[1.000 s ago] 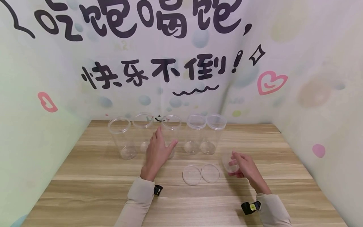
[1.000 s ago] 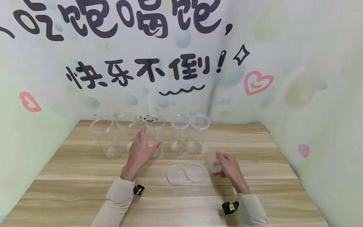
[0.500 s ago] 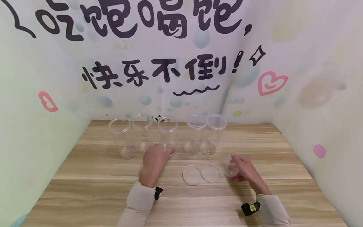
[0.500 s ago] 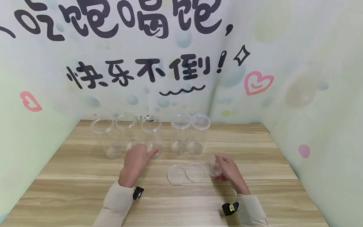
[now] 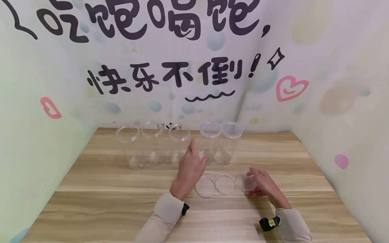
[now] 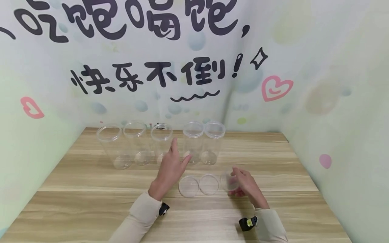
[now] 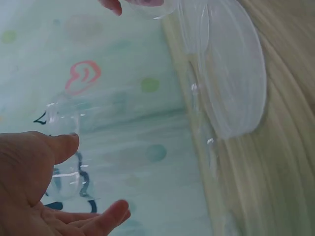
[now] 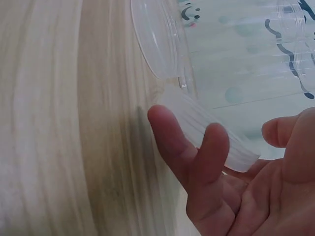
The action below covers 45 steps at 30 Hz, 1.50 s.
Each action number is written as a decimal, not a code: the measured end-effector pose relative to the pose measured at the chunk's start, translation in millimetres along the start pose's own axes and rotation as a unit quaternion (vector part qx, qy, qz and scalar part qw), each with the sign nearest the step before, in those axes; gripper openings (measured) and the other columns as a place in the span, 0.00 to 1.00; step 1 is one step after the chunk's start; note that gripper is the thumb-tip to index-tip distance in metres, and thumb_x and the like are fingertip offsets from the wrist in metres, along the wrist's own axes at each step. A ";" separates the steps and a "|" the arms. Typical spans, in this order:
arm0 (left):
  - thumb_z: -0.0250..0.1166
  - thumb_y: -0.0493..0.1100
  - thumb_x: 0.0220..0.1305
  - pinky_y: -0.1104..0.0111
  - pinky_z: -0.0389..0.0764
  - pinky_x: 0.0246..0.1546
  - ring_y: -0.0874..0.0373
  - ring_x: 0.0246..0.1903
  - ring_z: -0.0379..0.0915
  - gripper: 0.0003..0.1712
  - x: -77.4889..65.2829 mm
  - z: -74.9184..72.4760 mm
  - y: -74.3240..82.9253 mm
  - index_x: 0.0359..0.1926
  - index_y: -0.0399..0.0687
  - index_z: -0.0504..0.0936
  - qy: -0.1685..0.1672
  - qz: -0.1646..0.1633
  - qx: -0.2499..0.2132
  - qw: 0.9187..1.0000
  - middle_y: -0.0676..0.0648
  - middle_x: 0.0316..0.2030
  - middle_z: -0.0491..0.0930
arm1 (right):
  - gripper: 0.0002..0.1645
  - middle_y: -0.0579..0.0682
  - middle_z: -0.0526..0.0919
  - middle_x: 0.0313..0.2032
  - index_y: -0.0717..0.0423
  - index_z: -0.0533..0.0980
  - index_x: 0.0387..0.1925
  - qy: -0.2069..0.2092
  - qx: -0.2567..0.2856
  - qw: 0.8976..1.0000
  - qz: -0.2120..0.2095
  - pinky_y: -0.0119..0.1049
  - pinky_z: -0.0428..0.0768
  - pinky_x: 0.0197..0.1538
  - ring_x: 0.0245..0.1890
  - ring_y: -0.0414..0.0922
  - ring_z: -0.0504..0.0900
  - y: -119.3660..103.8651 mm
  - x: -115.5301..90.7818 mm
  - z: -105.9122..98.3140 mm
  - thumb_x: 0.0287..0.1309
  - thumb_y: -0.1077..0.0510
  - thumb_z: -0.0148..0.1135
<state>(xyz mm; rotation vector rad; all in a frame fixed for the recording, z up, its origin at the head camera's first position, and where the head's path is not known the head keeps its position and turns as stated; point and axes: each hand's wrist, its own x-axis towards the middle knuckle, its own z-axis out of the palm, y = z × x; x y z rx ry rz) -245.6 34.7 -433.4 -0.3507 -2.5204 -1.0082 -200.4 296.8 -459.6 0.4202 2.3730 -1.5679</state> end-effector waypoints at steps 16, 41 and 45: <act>0.65 0.55 0.52 0.55 0.75 0.39 0.45 0.48 0.71 0.51 23.3 34.5 4.0 0.67 0.41 0.45 0.044 -0.056 -0.007 0.997 0.39 0.56 0.68 | 0.57 0.60 0.73 0.44 0.58 0.53 0.64 0.011 -0.167 0.983 -0.071 0.37 0.76 0.24 0.24 0.44 0.77 2.2 0.9 5.1 0.33 0.49 0.74; 0.66 0.58 0.49 0.60 0.73 0.18 0.45 0.23 0.76 0.55 8.9 15.6 11.5 0.68 0.42 0.44 0.055 -0.025 0.022 0.998 0.39 0.44 0.75 | 0.54 0.64 0.68 0.41 0.66 0.63 0.59 0.018 -0.377 0.916 -0.133 0.48 0.73 0.38 0.35 0.50 0.72 7.9 -6.0 3.6 0.35 0.36 0.68; 0.67 0.58 0.47 0.58 0.75 0.20 0.44 0.24 0.77 0.56 7.7 10.8 14.3 0.67 0.42 0.44 0.056 -0.025 0.024 0.998 0.40 0.44 0.75 | 0.54 0.64 0.67 0.40 0.67 0.62 0.59 0.012 -0.376 0.917 -0.136 0.49 0.73 0.39 0.35 0.50 0.72 7.2 -5.8 4.3 0.37 0.36 0.68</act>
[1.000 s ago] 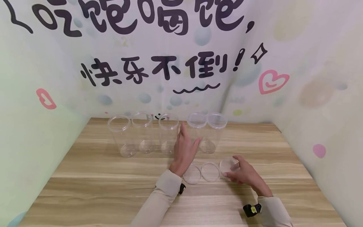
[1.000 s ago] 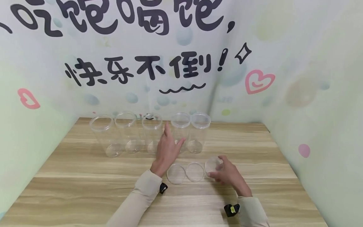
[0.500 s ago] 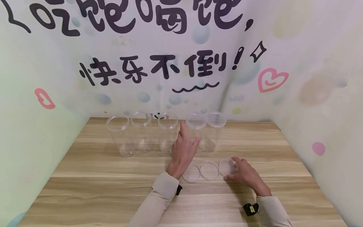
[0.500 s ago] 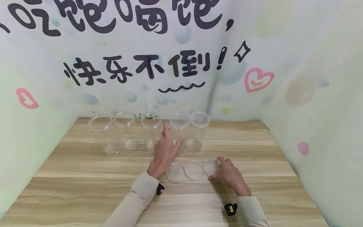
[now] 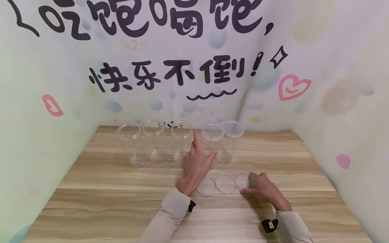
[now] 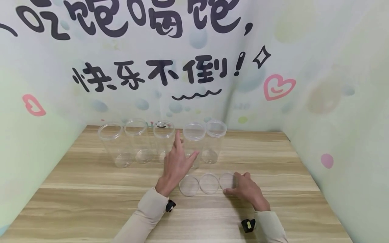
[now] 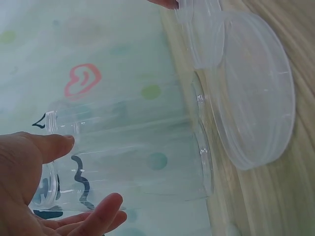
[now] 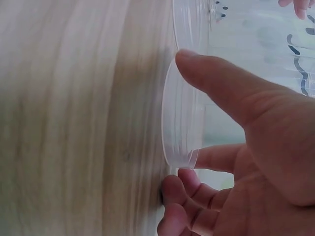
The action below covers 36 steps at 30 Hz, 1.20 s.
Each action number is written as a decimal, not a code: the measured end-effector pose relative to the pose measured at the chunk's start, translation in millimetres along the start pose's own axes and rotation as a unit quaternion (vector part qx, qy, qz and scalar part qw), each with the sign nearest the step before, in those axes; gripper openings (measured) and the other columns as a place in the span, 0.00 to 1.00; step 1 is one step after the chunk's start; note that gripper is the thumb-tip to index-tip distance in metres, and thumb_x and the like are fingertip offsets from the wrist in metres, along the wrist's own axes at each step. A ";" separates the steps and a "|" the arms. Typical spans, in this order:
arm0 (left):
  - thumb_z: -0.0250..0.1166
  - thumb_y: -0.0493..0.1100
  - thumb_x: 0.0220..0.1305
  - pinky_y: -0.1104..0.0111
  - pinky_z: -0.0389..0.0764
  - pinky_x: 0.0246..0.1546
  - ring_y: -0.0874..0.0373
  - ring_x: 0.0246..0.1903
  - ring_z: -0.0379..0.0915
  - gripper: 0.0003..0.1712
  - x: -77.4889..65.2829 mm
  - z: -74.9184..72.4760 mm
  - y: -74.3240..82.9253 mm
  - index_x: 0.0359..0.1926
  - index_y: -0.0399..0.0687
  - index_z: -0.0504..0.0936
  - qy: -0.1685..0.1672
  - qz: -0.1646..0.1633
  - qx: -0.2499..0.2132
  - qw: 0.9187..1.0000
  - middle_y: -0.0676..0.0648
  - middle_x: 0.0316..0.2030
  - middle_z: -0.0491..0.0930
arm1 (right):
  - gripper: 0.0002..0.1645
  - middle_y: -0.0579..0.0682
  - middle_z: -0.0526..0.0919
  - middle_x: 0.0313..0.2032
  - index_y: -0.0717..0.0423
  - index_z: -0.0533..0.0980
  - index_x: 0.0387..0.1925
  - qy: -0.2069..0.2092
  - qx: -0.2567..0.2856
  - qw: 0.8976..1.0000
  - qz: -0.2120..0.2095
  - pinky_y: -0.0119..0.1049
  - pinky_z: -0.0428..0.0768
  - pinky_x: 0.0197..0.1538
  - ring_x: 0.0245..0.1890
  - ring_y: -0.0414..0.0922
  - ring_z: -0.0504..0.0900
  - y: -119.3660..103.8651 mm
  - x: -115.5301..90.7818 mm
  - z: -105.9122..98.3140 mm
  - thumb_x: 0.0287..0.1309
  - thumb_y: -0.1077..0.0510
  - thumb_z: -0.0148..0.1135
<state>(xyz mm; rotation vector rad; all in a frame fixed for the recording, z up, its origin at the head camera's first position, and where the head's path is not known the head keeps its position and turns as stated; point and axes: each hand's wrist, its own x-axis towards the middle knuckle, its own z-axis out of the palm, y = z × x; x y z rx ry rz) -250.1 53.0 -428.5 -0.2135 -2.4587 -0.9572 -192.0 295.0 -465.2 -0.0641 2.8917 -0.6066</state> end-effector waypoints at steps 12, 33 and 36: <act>0.68 0.60 0.45 0.56 0.75 0.25 0.44 0.33 0.77 0.58 -2.1 -4.1 2.5 0.67 0.41 0.45 -0.004 0.000 -0.006 1.000 0.42 0.46 0.75 | 0.56 0.64 0.67 0.42 0.69 0.61 0.59 -0.013 0.003 1.000 0.004 0.50 0.72 0.42 0.38 0.51 0.71 -2.5 -1.6 -3.6 0.36 0.35 0.68; 0.66 0.61 0.43 0.62 0.75 0.28 0.53 0.43 0.69 0.46 -8.5 -11.3 2.4 0.60 0.43 0.64 -0.019 0.040 0.005 0.999 0.47 0.47 0.69 | 0.62 0.68 0.63 0.49 0.66 0.54 0.64 0.068 0.033 0.997 -0.018 0.48 0.73 0.38 0.39 0.53 0.74 -22.8 -6.7 -33.6 0.37 0.29 0.62; 0.66 0.61 0.43 0.64 0.75 0.26 0.54 0.42 0.69 0.43 -9.5 -11.7 2.5 0.57 0.45 0.67 -0.013 0.049 0.002 0.999 0.47 0.46 0.69 | 0.61 0.66 0.62 0.50 0.64 0.54 0.64 0.091 0.045 0.994 -0.026 0.46 0.74 0.35 0.40 0.54 0.74 -30.2 -7.4 -37.9 0.37 0.29 0.62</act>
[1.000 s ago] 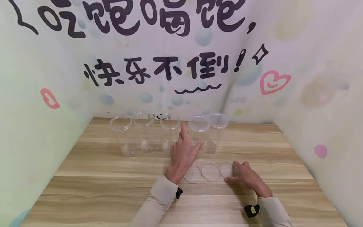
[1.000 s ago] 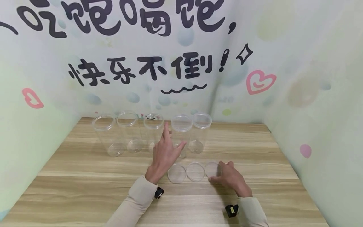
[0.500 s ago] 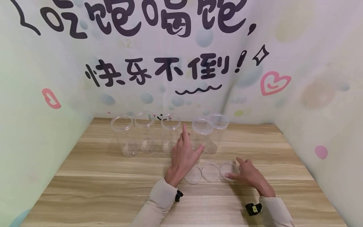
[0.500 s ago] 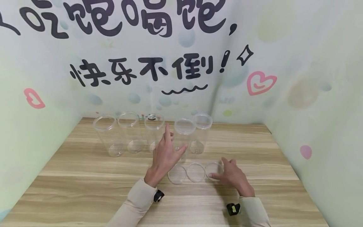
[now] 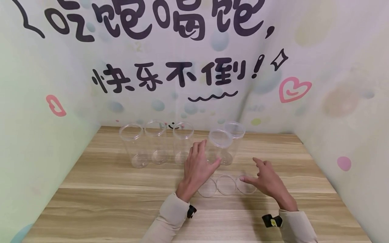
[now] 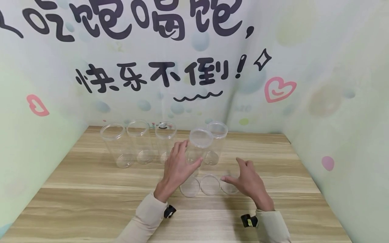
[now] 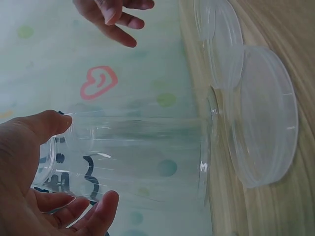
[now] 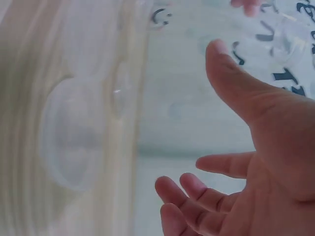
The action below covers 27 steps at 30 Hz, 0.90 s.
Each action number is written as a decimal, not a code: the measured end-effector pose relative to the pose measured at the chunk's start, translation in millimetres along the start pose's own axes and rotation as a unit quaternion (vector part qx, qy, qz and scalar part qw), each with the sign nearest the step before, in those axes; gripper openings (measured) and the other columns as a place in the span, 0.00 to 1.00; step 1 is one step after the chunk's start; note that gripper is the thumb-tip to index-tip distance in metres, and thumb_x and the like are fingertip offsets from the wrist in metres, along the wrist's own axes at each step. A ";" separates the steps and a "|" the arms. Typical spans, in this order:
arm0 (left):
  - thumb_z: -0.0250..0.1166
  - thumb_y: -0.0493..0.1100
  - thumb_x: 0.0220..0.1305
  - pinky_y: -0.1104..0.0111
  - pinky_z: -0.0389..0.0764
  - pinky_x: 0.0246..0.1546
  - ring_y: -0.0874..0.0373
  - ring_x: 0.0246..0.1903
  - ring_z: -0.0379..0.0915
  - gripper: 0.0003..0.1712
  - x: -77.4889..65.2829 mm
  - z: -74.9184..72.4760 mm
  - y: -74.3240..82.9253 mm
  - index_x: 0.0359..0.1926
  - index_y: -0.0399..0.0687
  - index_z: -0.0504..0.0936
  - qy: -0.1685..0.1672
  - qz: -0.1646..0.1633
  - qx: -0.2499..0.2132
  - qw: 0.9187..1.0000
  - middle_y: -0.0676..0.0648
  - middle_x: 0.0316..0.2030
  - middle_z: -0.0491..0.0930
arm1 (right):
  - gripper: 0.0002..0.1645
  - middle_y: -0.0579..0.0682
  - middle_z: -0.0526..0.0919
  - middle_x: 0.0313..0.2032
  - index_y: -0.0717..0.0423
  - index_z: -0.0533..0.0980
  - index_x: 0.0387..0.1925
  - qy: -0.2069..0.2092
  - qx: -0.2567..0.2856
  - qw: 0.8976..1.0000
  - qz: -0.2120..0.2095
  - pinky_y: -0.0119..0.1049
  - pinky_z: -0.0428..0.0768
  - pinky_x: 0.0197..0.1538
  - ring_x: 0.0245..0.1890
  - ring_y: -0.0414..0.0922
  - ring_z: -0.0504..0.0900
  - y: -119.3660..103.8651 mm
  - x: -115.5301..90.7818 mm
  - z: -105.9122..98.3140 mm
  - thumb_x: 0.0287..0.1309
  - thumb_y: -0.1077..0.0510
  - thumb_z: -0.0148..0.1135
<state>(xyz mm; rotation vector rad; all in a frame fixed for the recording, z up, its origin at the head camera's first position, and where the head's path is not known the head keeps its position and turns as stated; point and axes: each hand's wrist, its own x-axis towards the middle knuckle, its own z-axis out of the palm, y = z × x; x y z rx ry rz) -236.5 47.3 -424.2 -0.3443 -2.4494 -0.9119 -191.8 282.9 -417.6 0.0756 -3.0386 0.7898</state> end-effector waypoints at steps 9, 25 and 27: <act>0.65 0.62 0.43 0.67 0.73 0.23 0.55 0.40 0.67 0.42 -2.8 -1.9 2.1 0.57 0.45 0.66 0.010 0.023 -0.002 1.000 0.47 0.45 0.68 | 0.57 0.60 0.64 0.53 0.59 0.57 0.64 0.069 0.031 0.996 -0.050 0.50 0.74 0.41 0.47 0.54 0.72 -29.1 -2.4 -12.7 0.38 0.31 0.62; 0.67 0.58 0.44 0.57 0.73 0.43 0.54 0.54 0.66 0.41 -7.3 -4.2 7.4 0.56 0.45 0.63 0.011 0.055 -0.015 0.998 0.46 0.55 0.69 | 0.51 0.55 0.63 0.57 0.54 0.58 0.63 0.131 0.128 0.976 -0.118 0.44 0.78 0.38 0.48 0.51 0.75 -71.0 -1.3 -23.1 0.38 0.44 0.71; 0.67 0.58 0.45 0.56 0.72 0.45 0.54 0.52 0.68 0.42 -8.5 -4.2 7.7 0.56 0.44 0.62 0.006 0.057 -0.024 0.998 0.45 0.53 0.70 | 0.50 0.55 0.63 0.57 0.56 0.58 0.62 0.130 0.145 0.974 -0.119 0.43 0.78 0.38 0.48 0.52 0.75 -73.5 0.4 -21.3 0.39 0.45 0.71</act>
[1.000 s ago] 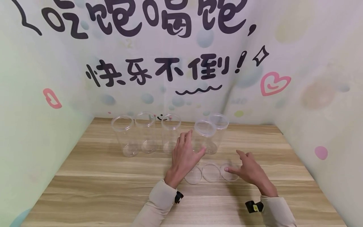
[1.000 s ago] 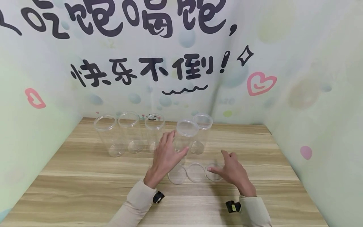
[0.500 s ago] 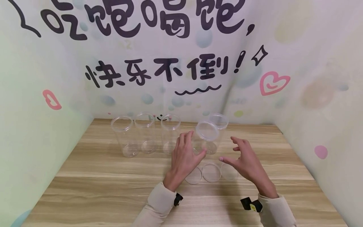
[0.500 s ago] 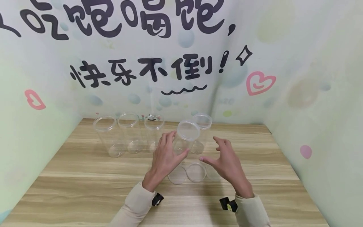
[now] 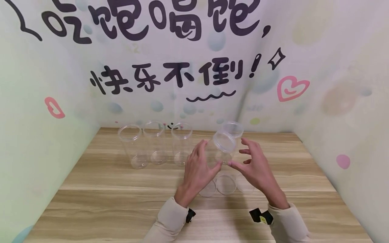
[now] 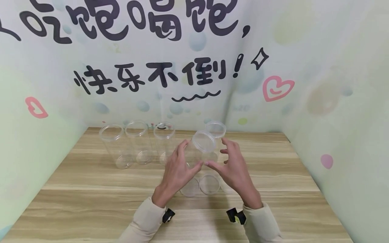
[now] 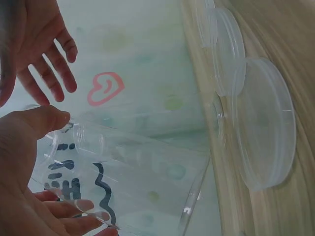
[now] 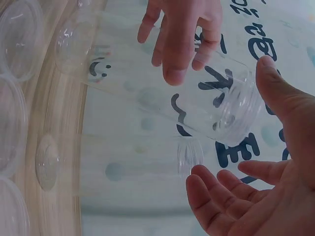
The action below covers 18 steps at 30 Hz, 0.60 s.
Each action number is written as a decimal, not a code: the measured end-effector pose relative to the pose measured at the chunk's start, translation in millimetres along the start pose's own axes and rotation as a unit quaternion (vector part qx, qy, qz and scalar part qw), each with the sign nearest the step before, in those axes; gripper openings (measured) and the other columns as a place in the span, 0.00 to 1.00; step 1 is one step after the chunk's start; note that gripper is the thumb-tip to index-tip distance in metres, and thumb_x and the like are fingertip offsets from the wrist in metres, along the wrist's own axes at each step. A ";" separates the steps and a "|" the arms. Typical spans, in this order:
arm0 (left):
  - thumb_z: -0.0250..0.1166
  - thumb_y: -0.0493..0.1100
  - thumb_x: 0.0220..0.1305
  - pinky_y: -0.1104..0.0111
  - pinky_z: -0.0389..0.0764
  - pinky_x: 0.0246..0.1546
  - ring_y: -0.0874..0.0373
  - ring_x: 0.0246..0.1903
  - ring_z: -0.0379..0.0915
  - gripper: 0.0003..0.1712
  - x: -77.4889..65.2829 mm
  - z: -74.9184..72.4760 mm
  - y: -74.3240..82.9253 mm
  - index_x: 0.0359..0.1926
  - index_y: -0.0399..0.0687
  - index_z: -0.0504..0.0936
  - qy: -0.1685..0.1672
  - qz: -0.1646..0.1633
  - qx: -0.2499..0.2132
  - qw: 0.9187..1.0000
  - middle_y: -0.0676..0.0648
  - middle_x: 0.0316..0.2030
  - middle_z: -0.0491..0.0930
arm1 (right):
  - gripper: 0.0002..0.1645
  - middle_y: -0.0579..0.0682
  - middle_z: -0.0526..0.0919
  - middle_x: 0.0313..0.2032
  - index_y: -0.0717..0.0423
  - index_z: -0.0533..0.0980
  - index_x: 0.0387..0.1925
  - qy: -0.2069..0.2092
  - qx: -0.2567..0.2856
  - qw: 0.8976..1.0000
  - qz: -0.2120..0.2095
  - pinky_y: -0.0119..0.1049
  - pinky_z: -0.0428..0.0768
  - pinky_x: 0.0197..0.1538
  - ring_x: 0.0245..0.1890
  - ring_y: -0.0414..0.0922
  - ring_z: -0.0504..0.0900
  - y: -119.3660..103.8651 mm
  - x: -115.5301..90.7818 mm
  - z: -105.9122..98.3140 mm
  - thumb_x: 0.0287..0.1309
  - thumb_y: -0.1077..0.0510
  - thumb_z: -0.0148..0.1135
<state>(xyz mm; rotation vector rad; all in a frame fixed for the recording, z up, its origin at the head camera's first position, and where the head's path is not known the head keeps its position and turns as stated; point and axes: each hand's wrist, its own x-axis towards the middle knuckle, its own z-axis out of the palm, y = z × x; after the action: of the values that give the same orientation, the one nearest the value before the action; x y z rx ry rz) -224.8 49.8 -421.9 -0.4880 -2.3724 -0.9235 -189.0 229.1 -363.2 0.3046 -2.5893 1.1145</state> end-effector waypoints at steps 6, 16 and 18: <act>0.64 0.61 0.47 0.58 0.72 0.47 0.54 0.44 0.73 0.42 -3.7 0.1 -0.5 0.56 0.42 0.60 -0.014 0.010 -0.005 1.000 0.45 0.46 0.74 | 0.50 0.54 0.63 0.57 0.56 0.57 0.62 -0.007 0.043 0.999 0.008 0.42 0.78 0.37 0.48 0.53 0.75 -4.9 5.1 8.1 0.39 0.46 0.71; 0.65 0.61 0.44 0.59 0.71 0.44 0.54 0.49 0.70 0.46 -7.3 -1.9 -4.5 0.60 0.43 0.59 -0.016 0.036 0.033 0.999 0.46 0.51 0.71 | 0.48 0.55 0.65 0.55 0.57 0.59 0.61 -0.001 0.038 0.999 0.021 0.41 0.78 0.36 0.47 0.53 0.76 -10.9 6.4 15.9 0.41 0.45 0.69; 0.65 0.61 0.44 0.60 0.71 0.44 0.54 0.50 0.69 0.48 -6.9 -2.3 -5.3 0.61 0.43 0.58 -0.017 0.044 0.042 0.998 0.46 0.52 0.70 | 0.47 0.55 0.65 0.54 0.57 0.60 0.61 0.001 0.038 0.999 0.021 0.41 0.78 0.35 0.46 0.53 0.76 -11.4 7.2 17.3 0.42 0.44 0.69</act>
<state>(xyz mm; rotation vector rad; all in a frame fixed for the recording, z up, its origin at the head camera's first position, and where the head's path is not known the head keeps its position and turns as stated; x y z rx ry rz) -221.2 43.5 -427.3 -0.5734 -2.3881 -0.7791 -195.6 208.2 -364.3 0.2669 -2.5664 1.2290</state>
